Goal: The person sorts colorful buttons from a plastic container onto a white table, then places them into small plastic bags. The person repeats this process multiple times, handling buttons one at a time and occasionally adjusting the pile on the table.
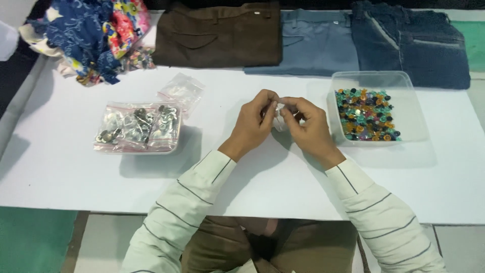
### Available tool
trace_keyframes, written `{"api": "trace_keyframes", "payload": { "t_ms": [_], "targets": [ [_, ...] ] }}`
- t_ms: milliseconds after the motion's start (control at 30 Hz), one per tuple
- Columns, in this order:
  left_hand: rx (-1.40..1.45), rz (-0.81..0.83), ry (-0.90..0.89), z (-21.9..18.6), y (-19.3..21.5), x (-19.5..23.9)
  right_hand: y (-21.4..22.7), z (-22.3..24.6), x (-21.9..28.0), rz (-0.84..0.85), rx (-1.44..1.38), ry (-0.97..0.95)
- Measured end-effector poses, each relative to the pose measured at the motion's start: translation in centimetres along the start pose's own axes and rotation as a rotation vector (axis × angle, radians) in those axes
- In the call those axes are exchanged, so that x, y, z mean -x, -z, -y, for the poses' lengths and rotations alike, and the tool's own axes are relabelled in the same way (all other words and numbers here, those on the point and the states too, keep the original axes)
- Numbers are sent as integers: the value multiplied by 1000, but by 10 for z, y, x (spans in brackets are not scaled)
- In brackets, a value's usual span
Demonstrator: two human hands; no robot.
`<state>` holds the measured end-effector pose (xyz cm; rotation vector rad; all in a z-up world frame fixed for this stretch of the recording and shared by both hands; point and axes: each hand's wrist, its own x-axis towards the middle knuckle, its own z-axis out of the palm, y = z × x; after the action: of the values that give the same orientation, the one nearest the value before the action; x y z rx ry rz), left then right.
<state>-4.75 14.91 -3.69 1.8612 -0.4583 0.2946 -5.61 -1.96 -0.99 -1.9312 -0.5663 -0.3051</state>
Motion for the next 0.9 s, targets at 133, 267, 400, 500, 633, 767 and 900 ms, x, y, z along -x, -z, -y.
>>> {"api": "trace_keyframes", "payload": {
  "t_ms": [133, 267, 400, 500, 633, 767, 900],
  "targets": [
    [147, -18, -4, -9, 4, -2, -1, -13, 0, -108, -62, -12],
    [267, -7, 67, -9, 1, -2, 0, -11, 0, -194, -82, 8],
    [236, -53, 143, -13, 2, 2, -2, -8, 2, -239, -53, 24],
    [236, -38, 201, -3, 2, -1, -1, -11, 2, -260, -61, 40],
    [242, -31, 204, 1, 2, 0, 0, -13, -1, -283, -60, 47],
    [315, -37, 228, 5, 4, -4, 2, -4, 1, -291, 82, 124],
    [330, -109, 241, 2, 9, -5, 6, 13, -1, -220, 338, 329]
  ]
}}
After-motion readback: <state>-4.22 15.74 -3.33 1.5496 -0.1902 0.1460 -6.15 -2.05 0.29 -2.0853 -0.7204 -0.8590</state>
